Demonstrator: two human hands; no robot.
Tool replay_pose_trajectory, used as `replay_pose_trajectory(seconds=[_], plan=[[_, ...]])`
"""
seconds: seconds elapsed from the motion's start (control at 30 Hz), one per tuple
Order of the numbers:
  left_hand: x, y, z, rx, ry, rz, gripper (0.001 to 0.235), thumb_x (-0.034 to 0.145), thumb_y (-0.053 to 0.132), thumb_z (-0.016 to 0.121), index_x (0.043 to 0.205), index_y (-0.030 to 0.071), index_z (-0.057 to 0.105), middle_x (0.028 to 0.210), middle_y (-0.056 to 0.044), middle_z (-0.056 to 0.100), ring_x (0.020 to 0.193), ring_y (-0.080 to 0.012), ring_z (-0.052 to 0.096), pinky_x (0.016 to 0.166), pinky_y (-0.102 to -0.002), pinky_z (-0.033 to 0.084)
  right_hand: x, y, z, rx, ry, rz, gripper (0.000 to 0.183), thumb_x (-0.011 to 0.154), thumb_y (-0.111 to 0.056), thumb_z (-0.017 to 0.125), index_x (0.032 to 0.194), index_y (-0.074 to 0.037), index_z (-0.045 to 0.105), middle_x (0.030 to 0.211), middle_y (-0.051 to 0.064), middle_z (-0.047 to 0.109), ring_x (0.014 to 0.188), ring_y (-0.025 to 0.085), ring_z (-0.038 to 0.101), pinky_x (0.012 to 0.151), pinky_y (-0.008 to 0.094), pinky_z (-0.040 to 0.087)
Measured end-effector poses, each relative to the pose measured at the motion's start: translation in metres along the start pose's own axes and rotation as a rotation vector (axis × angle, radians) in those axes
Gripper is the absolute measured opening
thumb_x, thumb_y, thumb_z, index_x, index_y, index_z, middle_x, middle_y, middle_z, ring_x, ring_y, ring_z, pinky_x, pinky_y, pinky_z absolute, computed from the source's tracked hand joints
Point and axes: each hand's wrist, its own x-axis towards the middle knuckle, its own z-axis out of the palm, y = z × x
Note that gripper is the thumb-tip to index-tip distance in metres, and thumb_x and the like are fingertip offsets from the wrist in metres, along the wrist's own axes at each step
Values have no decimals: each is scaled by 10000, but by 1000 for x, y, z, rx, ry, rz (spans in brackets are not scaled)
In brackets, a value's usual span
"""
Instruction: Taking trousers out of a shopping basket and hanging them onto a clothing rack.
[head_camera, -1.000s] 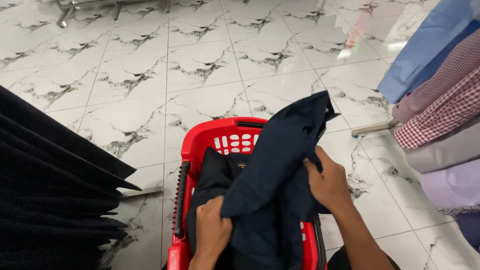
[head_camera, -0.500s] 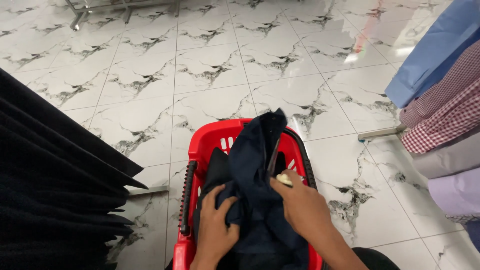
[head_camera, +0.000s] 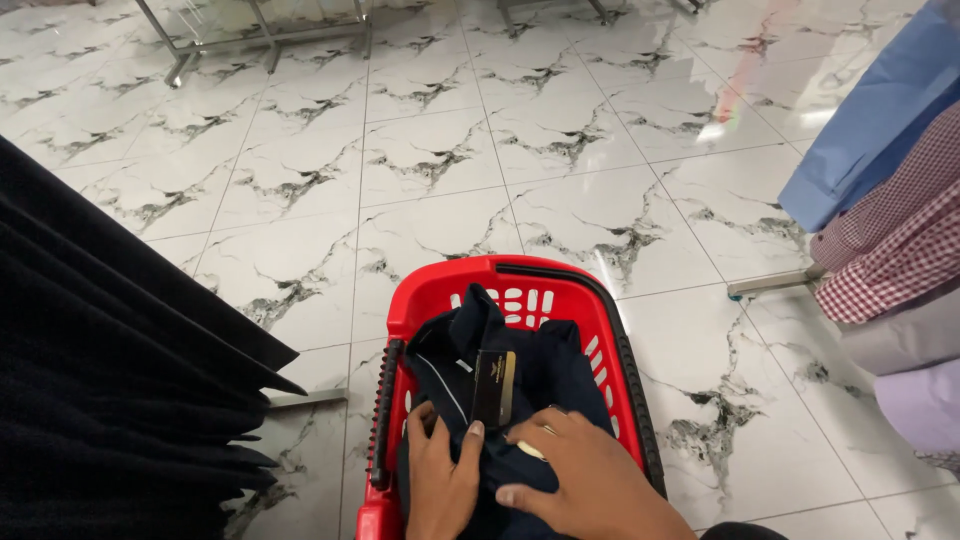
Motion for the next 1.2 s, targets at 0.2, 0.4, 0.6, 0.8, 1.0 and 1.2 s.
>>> replay_pose_trajectory(seconds=[0.2, 0.4, 0.6, 0.8, 1.0, 1.2], plan=[[2, -2, -2, -15, -3, 250, 360, 1008, 251, 512, 1234, 66, 722, 1304, -160, 559, 1186, -309, 627, 1044, -415, 473, 12, 6, 0, -20, 11, 199, 632, 767, -662, 819, 1259, -336, 593, 1296, -108, 600, 1190, 218, 537, 955, 466, 468], [-2, 7, -4, -6, 22, 258, 319, 996, 219, 495, 1171, 50, 702, 1110, -127, 759, 1038, -301, 707, 882, -380, 517, 9, 15, -25, 438, -56, 220, 353, 845, -471, 831, 1051, -249, 650, 929, -81, 681, 816, 81, 609, 753, 250, 471], [-7, -5, -1, 57, 16, -62, 266, 967, 308, 582, 806, 120, 680, 764, -27, 742, 734, -165, 714, 679, -323, 574, 28, 24, -13, 362, 25, 360, 133, 863, -239, 755, 929, -232, 640, 773, -18, 724, 679, 130, 615, 676, 290, 476], [-6, 10, -10, 45, 105, -68, 377, 980, 347, 458, 1085, 127, 746, 987, -81, 820, 932, -291, 769, 772, -394, 559, 36, 40, -42, 775, 162, 460, 574, 724, 25, 570, 1242, -126, 767, 1027, 25, 840, 921, 159, 739, 857, 292, 532], [-8, -1, -5, 36, 107, -45, 356, 956, 341, 459, 973, 111, 731, 854, -69, 801, 788, -236, 772, 685, -376, 567, 31, 49, -46, 703, -68, 446, 351, 942, -333, 653, 1187, -117, 780, 1021, 1, 786, 984, 132, 733, 898, 263, 551], [-7, 10, -9, -8, 82, 171, 288, 880, 191, 520, 1009, 79, 751, 924, -68, 777, 849, -229, 748, 725, -355, 591, 32, 37, -54, 736, -64, 561, 261, 1004, -223, 554, 1160, -141, 745, 1094, 24, 760, 1063, 178, 714, 953, 306, 481]])
